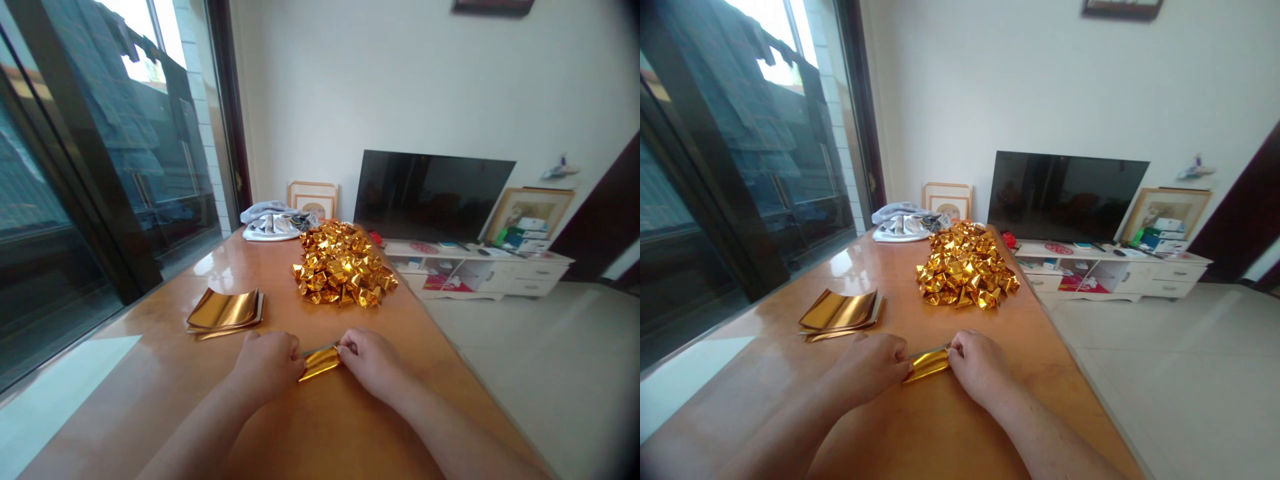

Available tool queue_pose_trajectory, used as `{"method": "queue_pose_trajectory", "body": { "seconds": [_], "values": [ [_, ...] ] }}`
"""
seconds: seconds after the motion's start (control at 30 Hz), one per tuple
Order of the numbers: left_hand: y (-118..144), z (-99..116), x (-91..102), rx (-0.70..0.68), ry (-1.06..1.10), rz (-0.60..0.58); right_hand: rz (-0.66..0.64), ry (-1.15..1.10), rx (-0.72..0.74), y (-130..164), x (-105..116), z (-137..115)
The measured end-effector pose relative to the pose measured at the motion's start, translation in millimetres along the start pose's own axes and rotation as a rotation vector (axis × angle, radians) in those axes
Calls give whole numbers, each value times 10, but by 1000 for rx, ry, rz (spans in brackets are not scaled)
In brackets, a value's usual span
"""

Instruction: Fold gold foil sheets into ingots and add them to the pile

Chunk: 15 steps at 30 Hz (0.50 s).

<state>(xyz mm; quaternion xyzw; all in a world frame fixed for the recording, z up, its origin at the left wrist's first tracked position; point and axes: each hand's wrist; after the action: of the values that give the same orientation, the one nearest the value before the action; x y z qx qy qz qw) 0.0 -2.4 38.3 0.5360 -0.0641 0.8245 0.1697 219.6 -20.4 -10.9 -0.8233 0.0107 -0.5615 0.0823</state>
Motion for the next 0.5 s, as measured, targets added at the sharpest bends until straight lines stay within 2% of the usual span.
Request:
{"method": "queue_pose_trajectory", "body": {
  "seconds": [0.5],
  "values": [
    [-35,-44,-76,-3,-72,37,-2,19,-82,-17,-34,-11]
  ]
}}
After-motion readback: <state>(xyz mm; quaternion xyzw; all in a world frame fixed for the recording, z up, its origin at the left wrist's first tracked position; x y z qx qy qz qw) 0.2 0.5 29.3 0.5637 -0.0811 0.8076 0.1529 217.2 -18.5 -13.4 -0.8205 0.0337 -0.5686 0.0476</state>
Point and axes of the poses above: each hand's wrist, its own y-axis away from the middle knuckle, its own x-axis out of the back of the hand, z = x × y, and after that the axes turned 11 degrees about y, right-handed
